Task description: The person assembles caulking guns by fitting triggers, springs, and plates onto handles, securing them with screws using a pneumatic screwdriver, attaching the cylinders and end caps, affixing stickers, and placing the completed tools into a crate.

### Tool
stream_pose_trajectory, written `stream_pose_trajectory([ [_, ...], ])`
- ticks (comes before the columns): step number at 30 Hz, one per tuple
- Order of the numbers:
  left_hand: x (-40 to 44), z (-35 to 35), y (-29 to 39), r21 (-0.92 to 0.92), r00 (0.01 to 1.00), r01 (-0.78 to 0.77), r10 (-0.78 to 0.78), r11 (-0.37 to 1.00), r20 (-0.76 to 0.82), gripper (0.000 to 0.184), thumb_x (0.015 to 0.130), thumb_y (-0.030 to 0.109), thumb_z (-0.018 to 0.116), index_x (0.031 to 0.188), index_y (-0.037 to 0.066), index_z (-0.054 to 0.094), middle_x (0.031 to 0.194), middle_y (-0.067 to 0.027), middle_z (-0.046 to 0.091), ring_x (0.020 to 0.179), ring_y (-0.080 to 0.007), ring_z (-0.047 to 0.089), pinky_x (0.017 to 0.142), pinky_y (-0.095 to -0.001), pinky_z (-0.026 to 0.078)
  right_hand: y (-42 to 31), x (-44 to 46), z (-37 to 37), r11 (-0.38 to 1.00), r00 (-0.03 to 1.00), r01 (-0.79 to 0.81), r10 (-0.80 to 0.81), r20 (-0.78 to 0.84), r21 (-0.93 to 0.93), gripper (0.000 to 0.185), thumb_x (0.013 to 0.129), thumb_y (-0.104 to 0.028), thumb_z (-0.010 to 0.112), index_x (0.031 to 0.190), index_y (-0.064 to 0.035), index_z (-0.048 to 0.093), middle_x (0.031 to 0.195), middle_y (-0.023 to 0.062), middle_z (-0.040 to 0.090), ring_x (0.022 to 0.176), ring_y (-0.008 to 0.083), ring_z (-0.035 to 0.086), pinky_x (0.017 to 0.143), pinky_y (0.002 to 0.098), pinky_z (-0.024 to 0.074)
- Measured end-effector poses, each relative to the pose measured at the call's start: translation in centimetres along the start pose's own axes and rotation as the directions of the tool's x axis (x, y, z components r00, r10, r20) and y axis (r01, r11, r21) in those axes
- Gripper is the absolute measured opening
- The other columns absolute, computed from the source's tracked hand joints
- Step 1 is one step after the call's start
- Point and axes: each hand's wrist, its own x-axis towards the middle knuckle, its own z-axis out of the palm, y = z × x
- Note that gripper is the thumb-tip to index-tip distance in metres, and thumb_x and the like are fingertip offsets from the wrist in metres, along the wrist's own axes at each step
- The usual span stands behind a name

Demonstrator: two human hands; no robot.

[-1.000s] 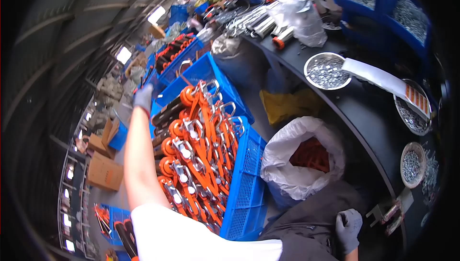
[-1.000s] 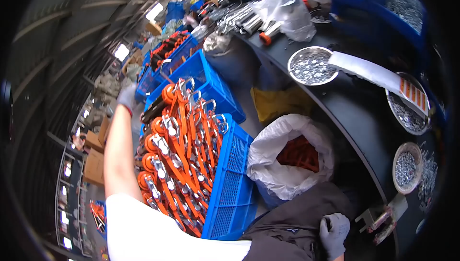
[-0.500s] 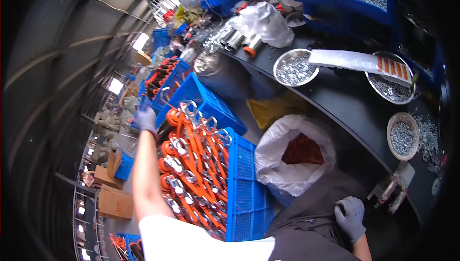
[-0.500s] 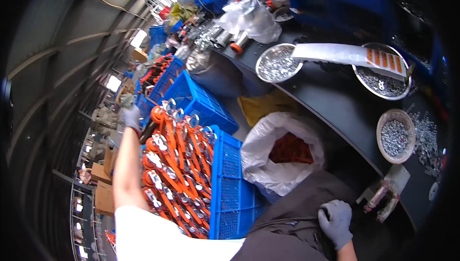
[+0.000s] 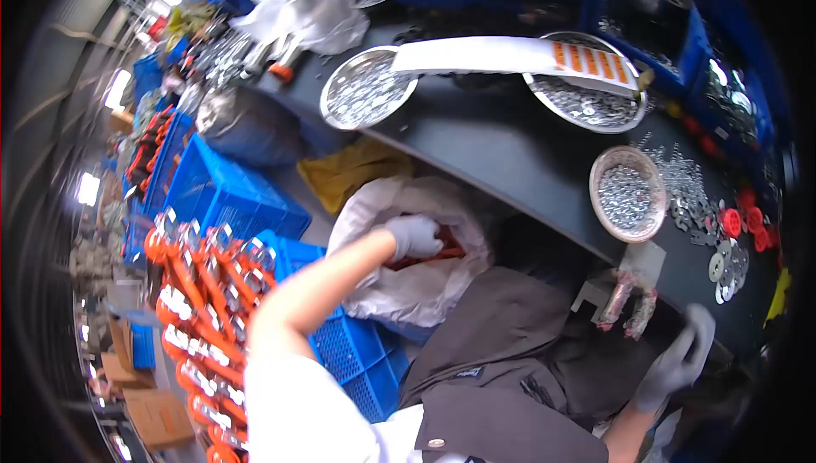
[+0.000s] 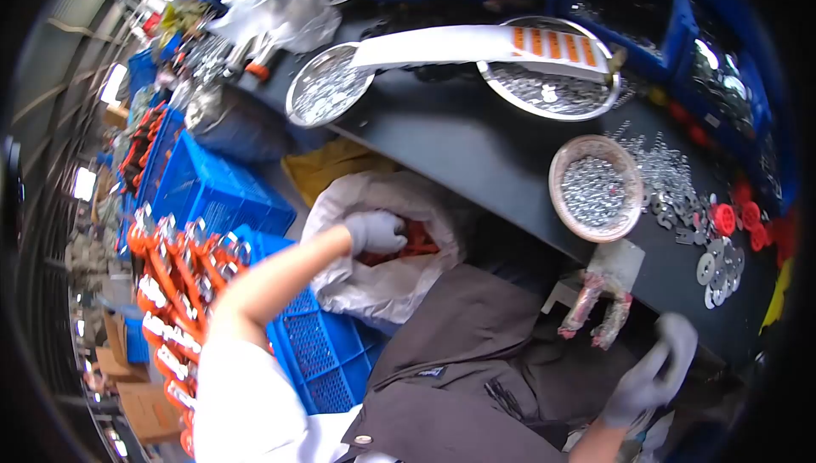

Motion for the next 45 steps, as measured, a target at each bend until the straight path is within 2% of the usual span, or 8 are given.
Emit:
stream_pose_trajectory([
  [7,11.9,15.7,-2.7,-0.085,0.979,0.139,-0.15,0.987,-0.141,0.042,0.09,0.038,0.056,0.115,0.006,0.07,0.123,-0.0195,0.064,0.116,-0.034,0.059,0.099,-0.0423,0.045,10.9,0.2,3.7,0.891,0.988,0.132,-0.155,-0.018,-0.435,0.015,0.09,-0.002,0.058,0.102,-0.0001,0.066,0.099,0.0146,0.063,0.093,0.0317,0.06,0.085,0.0405,0.0474],
  [9,19.3,26.7,-6.3,0.227,0.517,0.121,0.134,0.966,-0.845,0.046,0.089,0.039,0.056,0.119,0.006,0.066,0.119,-0.0189,0.066,0.115,-0.0355,0.059,0.1,-0.0454,0.044,11.1,0.5,4.1,0.816,0.965,0.208,-0.26,-0.02,-0.539,0.018,0.089,-0.002,0.056,0.103,0.0009,0.067,0.099,0.0147,0.064,0.094,0.0321,0.06,0.085,0.0419,0.0471],
  [17,10.9,15.8,-1.0,-0.397,0.919,0.338,-0.39,0.853,-0.056,0.056,0.088,0.033,0.059,0.137,0.007,0.051,0.141,-0.0209,0.049,0.121,-0.0399,0.054,0.102,-0.0463,0.044,11.8,0.2,3.8,0.797,0.973,0.198,-0.232,0.014,-0.571,0.023,0.093,-0.005,0.051,0.107,0.003,0.067,0.103,0.0171,0.066,0.096,0.0333,0.06,0.088,0.044,0.0458],
  [23,-1.1,17.0,-4.3,-0.403,0.86,0.04,-0.237,0.914,-0.451,0.044,0.083,0.027,0.066,0.123,0.009,0.063,0.128,-0.0205,0.057,0.11,-0.0369,0.061,0.09,-0.0432,0.05,10.5,0.3,4.2,0.849,0.983,0.129,-0.176,-0.045,-0.512,0.019,0.095,-0.004,0.053,0.108,0.0034,0.066,0.104,0.0162,0.065,0.097,0.0296,0.06,0.088,0.0404,0.0461],
  [28,-9.7,6.6,1.7,-0.65,0.511,-0.154,-0.503,0.744,-0.697,0.017,0.087,0.011,0.067,0.1,0.001,0.071,0.092,-0.0168,0.068,0.085,-0.0315,0.066,0.076,-0.038,0.051,0.7,0.9,3.6,0.977,0.979,-0.184,0.192,-0.066,0.112,0.021,0.091,0.001,0.048,0.106,0.0015,0.063,0.099,0.0123,0.062,0.092,0.0251,0.059,0.086,0.037,0.0453],
  [32,-12.8,-1.7,10.7,-0.787,0.697,-0.419,-0.396,0.452,-0.598,0.012,0.089,0.005,0.061,0.098,-0.001,0.068,0.076,-0.0018,0.063,0.07,-0.0093,0.058,0.065,-0.028,0.048,-8.9,3.2,4.1,0.926,0.749,0.303,-0.377,0.545,0.224,0.043,0.074,-0.025,0.075,0.11,-0.0082,0.062,0.101,0.0085,0.062,0.096,0.0292,0.058,0.083,0.0418,0.0458],
  [37,-11.5,-4.5,18.4,-0.803,0.813,-0.572,0.016,-0.167,-0.583,0.045,0.086,0.015,0.071,0.125,-0.004,0.059,0.094,-0.007,0.067,0.078,-0.0111,0.061,0.072,-0.0259,0.051,-8.9,1.8,5.9,0.886,0.692,0.03,-0.352,0.63,0.462,0.029,0.085,-0.032,0.07,0.1,-0.0081,0.063,0.077,0.0093,0.058,0.07,0.0309,0.06,0.062,0.0411,0.0445],
  [45,-6.1,-4.7,22.2,-0.308,0.407,-0.913,0.53,0.269,-0.744,0.067,0.089,0.031,0.069,0.139,-0.006,0.046,0.121,-0.0158,0.057,0.105,-0.0214,0.055,0.094,-0.0384,0.043,-6.3,7.9,2.7,0.95,0.649,0.118,-0.293,0.702,0.288,0.025,0.08,-0.033,0.072,0.087,-0.01,0.068,0.07,0.0115,0.059,0.065,0.0315,0.061,0.059,0.0417,0.0472],
])
